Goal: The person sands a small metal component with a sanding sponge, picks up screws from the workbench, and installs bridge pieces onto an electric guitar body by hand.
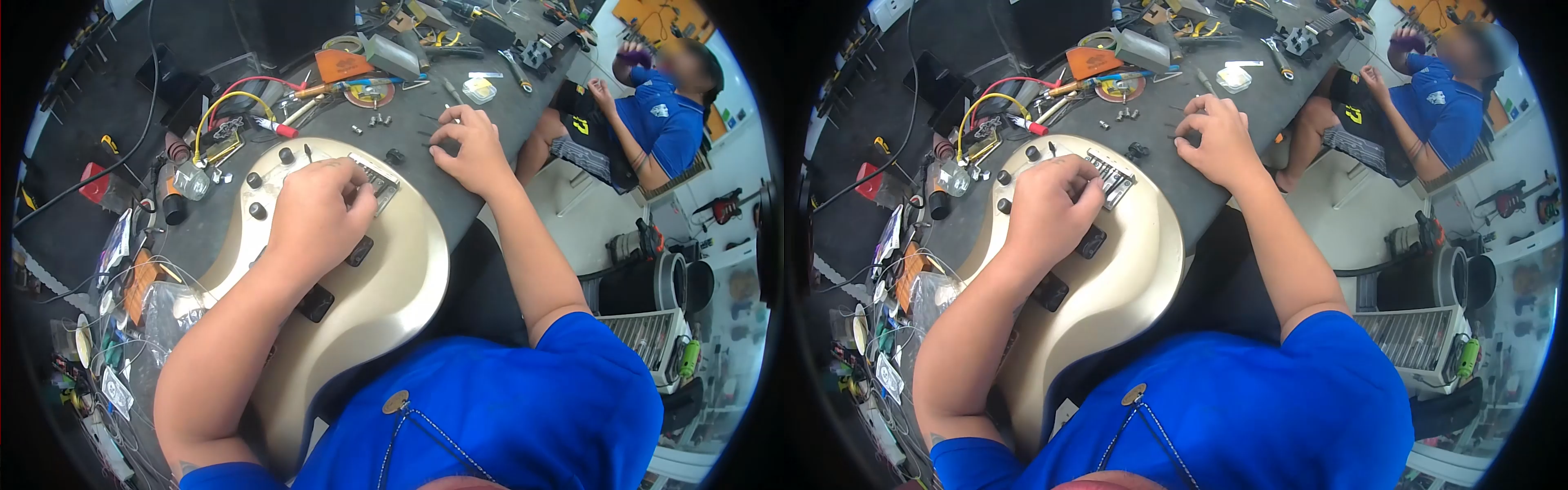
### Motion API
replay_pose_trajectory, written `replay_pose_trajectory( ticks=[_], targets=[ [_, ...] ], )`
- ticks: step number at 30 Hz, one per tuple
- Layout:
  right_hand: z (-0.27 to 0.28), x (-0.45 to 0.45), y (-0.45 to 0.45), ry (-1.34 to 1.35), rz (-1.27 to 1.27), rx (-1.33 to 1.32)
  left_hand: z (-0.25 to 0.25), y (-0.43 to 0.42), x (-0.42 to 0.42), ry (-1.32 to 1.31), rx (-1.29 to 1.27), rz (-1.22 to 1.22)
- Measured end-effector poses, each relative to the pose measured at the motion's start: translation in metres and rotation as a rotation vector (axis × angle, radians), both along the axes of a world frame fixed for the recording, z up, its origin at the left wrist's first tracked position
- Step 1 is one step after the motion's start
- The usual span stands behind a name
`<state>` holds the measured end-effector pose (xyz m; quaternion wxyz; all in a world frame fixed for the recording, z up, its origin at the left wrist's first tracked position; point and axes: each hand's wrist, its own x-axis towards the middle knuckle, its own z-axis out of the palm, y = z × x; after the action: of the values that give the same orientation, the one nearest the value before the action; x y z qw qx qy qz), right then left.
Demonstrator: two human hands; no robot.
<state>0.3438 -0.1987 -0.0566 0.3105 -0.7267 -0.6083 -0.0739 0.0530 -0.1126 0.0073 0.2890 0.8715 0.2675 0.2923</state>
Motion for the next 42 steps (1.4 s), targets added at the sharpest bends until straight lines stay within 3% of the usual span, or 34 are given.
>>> replay_pose_trajectory(
  ticks=[5, 10, 13, 14, 17, 24, 30, 42],
  targets=[
    [-0.004, 0.004, 0.000, -0.066, 0.055, 0.016, 0.002, 0.010, -0.004, -0.123, -0.248, 0.169],
    [0.012, -0.015, -0.003, 0.093, 0.268, 0.228, -0.015, 0.022, -0.001, -0.381, -0.363, 0.090],
    [0.036, -0.056, -0.008, 0.252, 0.443, 0.170, -0.013, 0.012, 0.001, -0.343, -0.281, -0.054],
    [0.040, -0.065, -0.005, 0.221, 0.515, 0.205, -0.007, 0.010, 0.000, -0.207, -0.146, -0.077],
    [0.049, -0.081, 0.000, 0.257, 0.569, 0.234, -0.003, 0.005, 0.001, -0.164, 0.108, -0.185],
    [0.050, -0.075, -0.003, 0.400, 0.545, 0.207, -0.005, 0.006, -0.002, -0.142, 0.044, -0.088],
    [0.028, -0.040, -0.005, 0.325, 0.529, 0.182, 0.007, 0.001, -0.001, -0.044, -0.160, 0.089],
    [0.006, -0.053, -0.012, 0.325, 0.586, 0.206, 0.005, 0.000, -0.007, 0.016, -0.082, 0.043]
  ],
)
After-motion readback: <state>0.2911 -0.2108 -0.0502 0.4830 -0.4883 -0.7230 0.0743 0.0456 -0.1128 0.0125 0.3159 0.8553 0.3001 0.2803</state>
